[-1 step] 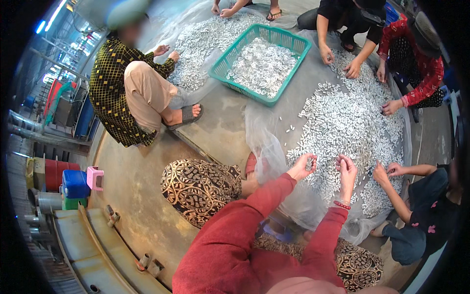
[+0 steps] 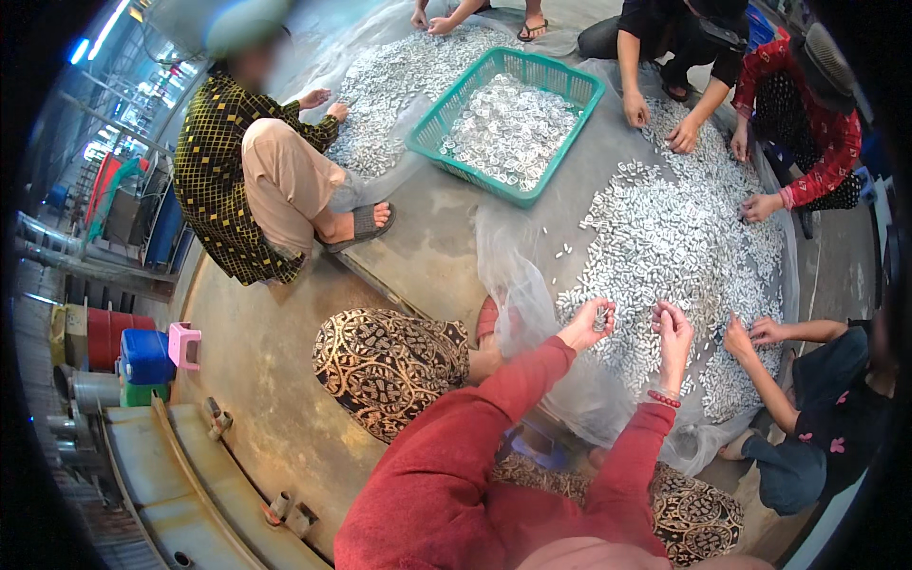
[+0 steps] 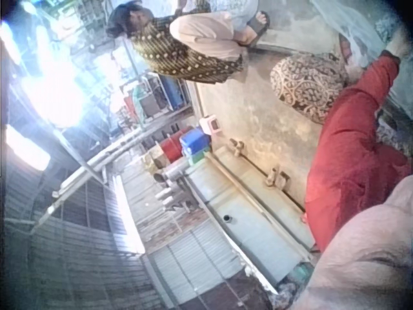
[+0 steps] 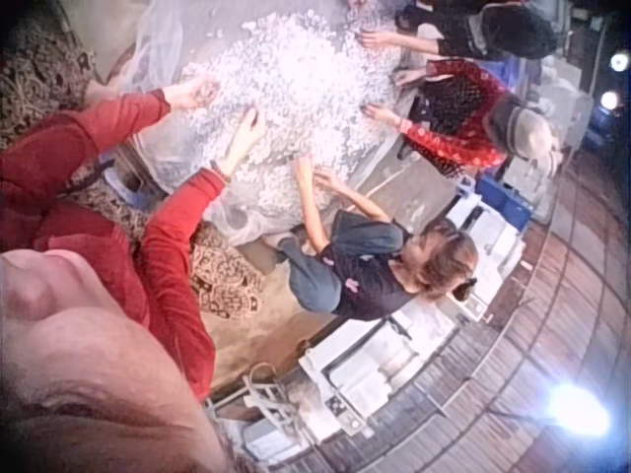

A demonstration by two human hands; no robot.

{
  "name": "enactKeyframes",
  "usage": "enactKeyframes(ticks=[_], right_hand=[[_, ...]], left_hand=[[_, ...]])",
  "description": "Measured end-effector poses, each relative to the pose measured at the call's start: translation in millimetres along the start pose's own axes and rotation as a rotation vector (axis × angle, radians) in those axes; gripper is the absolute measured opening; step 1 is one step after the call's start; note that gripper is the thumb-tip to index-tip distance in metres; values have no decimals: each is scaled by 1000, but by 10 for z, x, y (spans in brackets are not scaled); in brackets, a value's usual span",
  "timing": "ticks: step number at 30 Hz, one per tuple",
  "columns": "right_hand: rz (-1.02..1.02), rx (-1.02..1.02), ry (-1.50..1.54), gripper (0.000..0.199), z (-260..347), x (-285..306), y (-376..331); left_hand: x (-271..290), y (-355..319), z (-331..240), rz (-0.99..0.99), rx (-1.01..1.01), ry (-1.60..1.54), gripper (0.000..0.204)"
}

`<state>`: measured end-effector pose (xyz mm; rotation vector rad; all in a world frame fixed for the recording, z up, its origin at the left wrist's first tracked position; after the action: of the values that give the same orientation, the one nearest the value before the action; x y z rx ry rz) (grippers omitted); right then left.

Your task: The person sits on a low stool and sorts small white components from a large pile on a plastic sheet, picking them up by hand and placing them into a green basket. Other workers are also sorting the same components nearby.

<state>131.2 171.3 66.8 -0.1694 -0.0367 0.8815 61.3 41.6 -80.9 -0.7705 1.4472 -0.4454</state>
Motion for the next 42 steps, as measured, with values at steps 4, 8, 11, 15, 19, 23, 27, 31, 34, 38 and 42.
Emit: enactKeyframes(ticks=[4,8,11,15,19,23,27,31,34,38,42], right_hand=[[-16,-13,-40,20,-21,-18,54],[13,-44,-45,22,-74,-10,53],[23,-55,-14,24,-106,33,53],[18,-56,-34,26,-139,81,74],[11,-45,-57,24,-168,87,83],[49,-50,-69,24,-194,53,74],[80,-65,-60,25,-190,19,54],[60,-78,-48,25,-189,-4,62],[65,-90,-65,25,-217,-32,80],[82,-103,-93,25,-255,-37,81],[73,-104,-78,25,-257,-32,74]], left_hand=[[-19,62,-41,126,-63,-38,13],[-325,-35,-461,143,-83,-64,16],[-988,-292,-1555,464,-427,-473,37],[-1147,-602,-2325,286,-538,-502,63],[-722,-519,-1719,300,-337,-231,54],[-260,-223,-874,245,-153,-54,28],[-314,-134,-412,235,-42,178,25],[-503,-198,-311,281,-20,241,24],[-578,-236,-321,333,-39,219,24],[-534,-244,-329,274,-40,235,24],[-505,-265,-383,223,-68,189,24]])
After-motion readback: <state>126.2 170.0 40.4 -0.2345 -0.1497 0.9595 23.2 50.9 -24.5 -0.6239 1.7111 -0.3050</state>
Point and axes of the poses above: each hand's wrist, its own y-axis towards the middle knuckle, its own x-axis out of the back of the hand, z = x × y, the point moved 6 cm from there along y, towards the middle knuckle, and after that the axes turned 8 degrees about y, right-handed, at the moved point
